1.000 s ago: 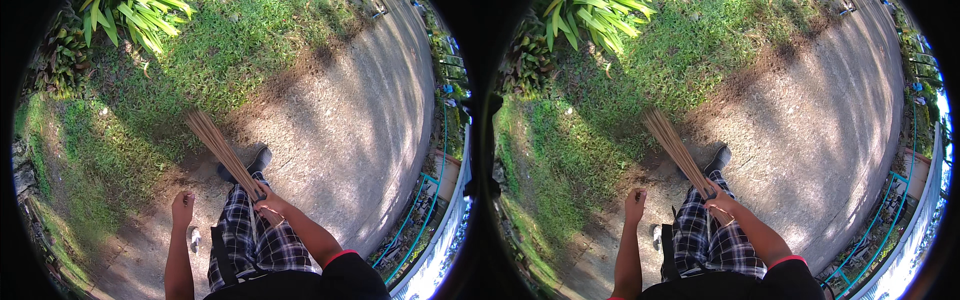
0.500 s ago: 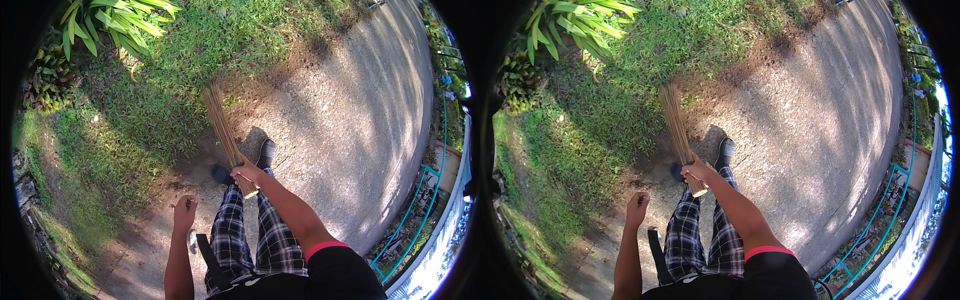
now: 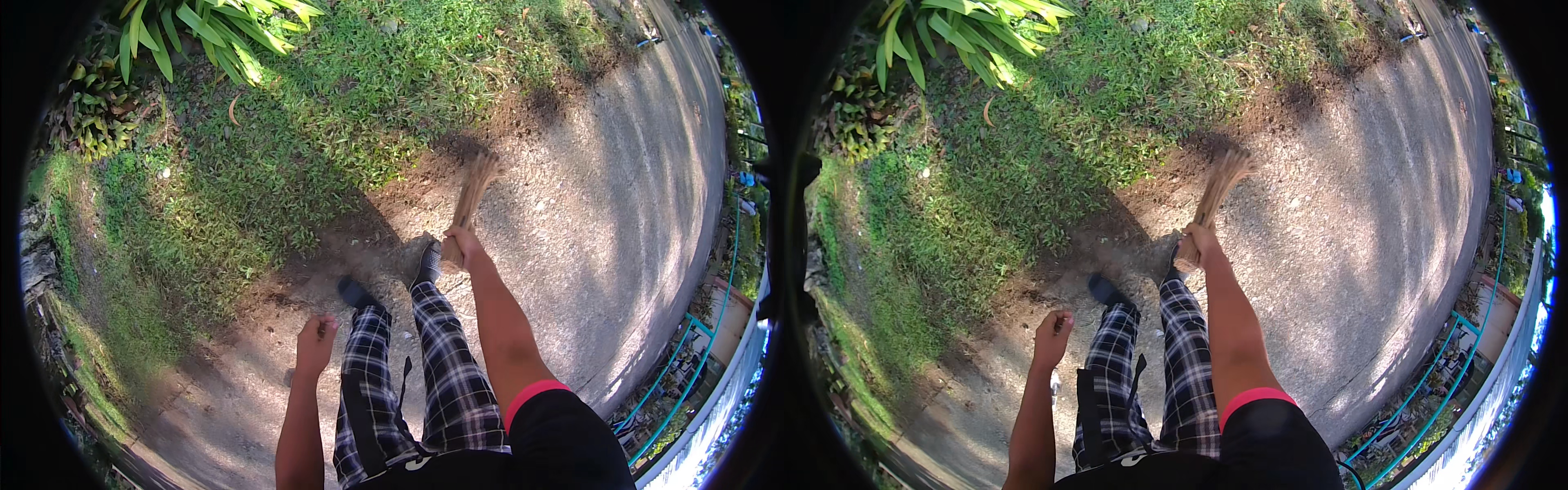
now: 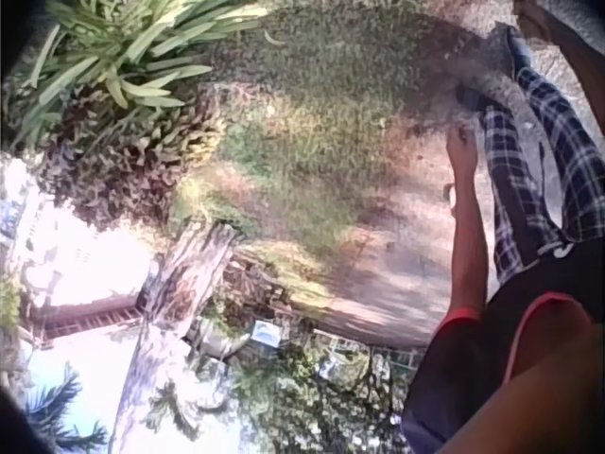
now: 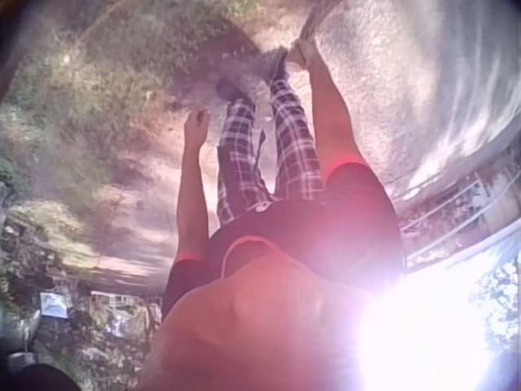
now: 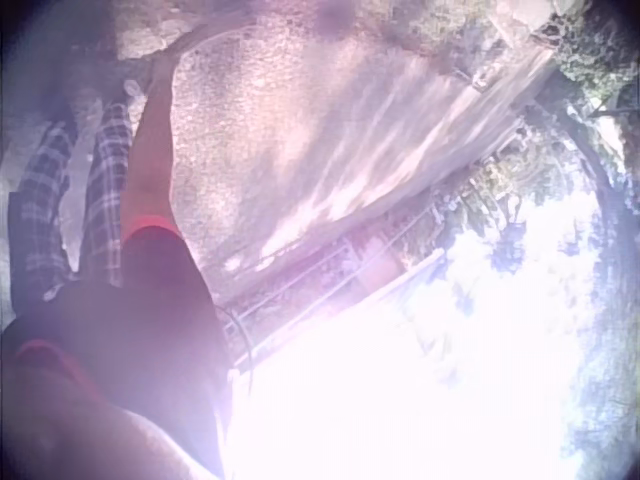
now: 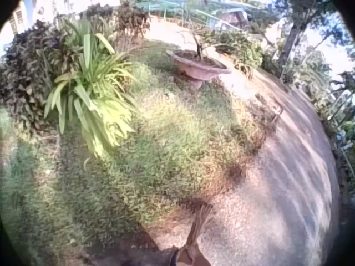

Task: The person sweeps a paved outdoor path and adjacent grassy areas using a traditional broom. They gather dry leaves and debris, occasionally picking up a plant branch by hand and moving it aside while continuing to sweep.

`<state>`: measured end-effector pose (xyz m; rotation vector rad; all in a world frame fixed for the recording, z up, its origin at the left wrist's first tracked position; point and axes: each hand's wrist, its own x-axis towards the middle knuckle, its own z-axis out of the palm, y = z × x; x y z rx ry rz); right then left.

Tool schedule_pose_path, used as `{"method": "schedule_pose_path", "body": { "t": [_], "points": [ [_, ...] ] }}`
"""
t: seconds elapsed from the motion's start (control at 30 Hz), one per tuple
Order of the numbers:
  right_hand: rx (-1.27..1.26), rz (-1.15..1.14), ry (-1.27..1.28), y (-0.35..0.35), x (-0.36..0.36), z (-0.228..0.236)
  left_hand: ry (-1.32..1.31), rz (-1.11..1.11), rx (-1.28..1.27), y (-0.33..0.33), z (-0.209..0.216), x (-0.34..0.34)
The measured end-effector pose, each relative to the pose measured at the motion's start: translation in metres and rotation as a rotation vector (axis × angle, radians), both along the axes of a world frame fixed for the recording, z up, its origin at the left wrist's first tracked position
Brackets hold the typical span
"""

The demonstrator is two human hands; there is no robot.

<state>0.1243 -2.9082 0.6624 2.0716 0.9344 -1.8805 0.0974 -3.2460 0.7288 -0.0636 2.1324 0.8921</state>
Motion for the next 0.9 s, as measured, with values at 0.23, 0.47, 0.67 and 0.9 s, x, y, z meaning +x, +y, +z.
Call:
{"method": "schedule_pose_path", "body": {
  "t": [0.23, 0.47, 0.67, 0.9],
  "points": [
    [-0.372, 0.507, 0.558, -0.006, 0.08, 0.004, -0.003, -0.106, -0.003, 0.054, 0.007, -0.001],
    [-0.156, -0.059, -0.062, 0.125, 0.281, 0.017, -0.011, -0.143, 0.057, 0.095, 0.006, -0.008],
    [-0.12, -0.13, -0.109, 0.072, 0.144, -0.009, -0.047, -0.185, 0.023, 0.103, -0.001, 0.002],
    [-0.318, 0.479, 0.335, -0.012, 0.131, -0.008, -0.042, -0.27, -0.002, 0.112, 0.002, 0.004]
  ]
}}
